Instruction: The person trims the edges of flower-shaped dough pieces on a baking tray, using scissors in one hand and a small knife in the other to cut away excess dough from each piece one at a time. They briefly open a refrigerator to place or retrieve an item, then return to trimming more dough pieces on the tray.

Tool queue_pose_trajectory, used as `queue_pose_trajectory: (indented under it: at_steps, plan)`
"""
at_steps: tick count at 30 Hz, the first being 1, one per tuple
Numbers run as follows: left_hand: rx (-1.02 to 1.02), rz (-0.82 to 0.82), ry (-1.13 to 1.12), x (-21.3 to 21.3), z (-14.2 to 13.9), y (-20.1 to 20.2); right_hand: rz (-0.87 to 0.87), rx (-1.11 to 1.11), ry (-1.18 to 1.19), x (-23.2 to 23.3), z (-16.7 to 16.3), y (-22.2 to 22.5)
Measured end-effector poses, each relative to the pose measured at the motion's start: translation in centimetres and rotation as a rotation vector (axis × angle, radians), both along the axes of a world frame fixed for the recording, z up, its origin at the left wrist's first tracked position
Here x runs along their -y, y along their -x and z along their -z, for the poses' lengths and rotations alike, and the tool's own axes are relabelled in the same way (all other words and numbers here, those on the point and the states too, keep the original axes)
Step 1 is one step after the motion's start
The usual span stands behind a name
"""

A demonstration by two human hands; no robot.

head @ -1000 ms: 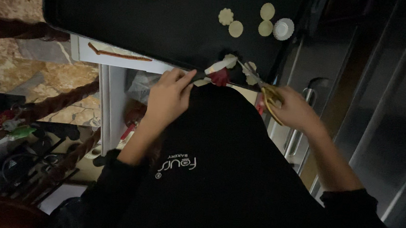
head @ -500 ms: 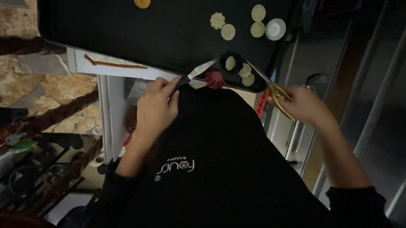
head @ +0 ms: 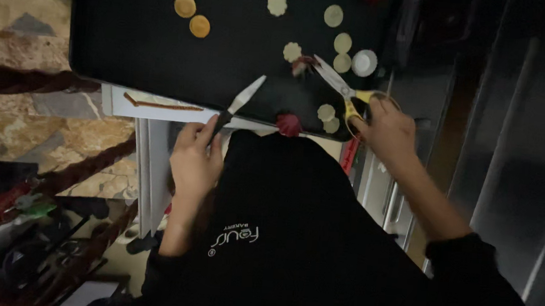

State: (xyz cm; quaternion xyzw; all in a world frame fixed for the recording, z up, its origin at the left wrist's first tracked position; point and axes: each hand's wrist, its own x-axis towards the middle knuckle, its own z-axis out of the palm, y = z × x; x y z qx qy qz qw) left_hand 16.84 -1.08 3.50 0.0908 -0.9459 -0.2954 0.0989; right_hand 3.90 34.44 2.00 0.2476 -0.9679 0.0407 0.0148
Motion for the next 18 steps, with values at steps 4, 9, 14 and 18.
queue_pose_trajectory:
  at_steps: [4, 9, 14, 18]
  plan:
    - [-0.048, -0.053, 0.072, 0.7, -0.2, -0.4, -0.078, -0.198, 0.020, 2.3, 0.7, 1.1]
    - [-0.055, -0.091, 0.094, 1.3, 0.2, -1.1, -0.113, -0.299, 0.081, 3.6, 0.8, 2.4]
    - [-0.046, -0.086, 0.091, 1.7, 0.4, -1.2, 0.239, 0.146, 0.153, 3.5, -0.3, 5.8]
    - [-0.046, -0.090, 0.088, 1.6, 0.3, -0.7, 0.448, 0.406, 0.446, 1.5, -1.8, 11.8]
